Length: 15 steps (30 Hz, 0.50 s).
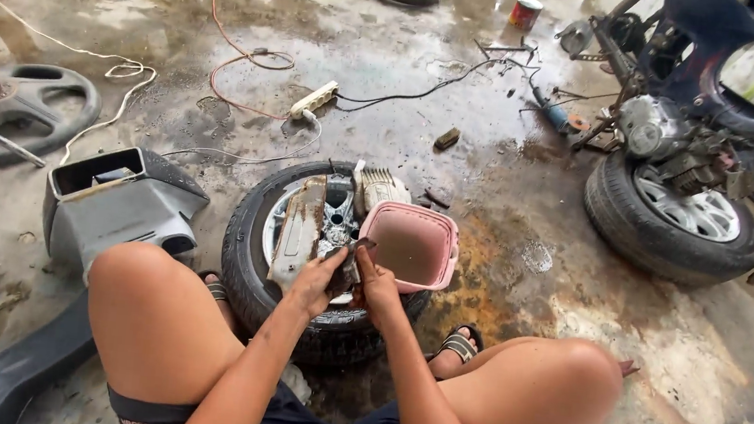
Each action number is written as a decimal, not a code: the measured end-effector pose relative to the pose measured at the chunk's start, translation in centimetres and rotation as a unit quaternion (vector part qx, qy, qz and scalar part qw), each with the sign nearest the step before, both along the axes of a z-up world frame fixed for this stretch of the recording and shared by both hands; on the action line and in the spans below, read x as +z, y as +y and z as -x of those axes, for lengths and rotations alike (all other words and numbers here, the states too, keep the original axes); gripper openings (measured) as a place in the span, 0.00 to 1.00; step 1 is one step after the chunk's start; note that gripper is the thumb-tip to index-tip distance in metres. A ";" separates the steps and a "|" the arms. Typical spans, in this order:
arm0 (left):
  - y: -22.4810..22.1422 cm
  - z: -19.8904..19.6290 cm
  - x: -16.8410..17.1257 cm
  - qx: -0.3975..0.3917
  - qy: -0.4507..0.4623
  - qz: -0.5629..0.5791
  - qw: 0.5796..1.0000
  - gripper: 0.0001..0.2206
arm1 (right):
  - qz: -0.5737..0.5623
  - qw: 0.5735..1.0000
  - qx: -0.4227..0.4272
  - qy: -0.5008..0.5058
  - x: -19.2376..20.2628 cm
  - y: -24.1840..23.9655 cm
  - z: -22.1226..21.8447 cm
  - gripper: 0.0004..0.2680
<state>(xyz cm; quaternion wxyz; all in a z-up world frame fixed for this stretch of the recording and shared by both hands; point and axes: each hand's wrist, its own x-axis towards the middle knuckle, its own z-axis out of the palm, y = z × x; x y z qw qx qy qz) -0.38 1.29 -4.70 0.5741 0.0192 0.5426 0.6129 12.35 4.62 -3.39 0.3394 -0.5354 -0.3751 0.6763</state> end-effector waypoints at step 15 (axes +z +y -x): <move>-0.4 -0.2 -0.5 -0.016 0.025 -0.014 0.999 0.18 | -0.085 0.990 0.087 -0.078 1.4 -4.0 0.3 0.17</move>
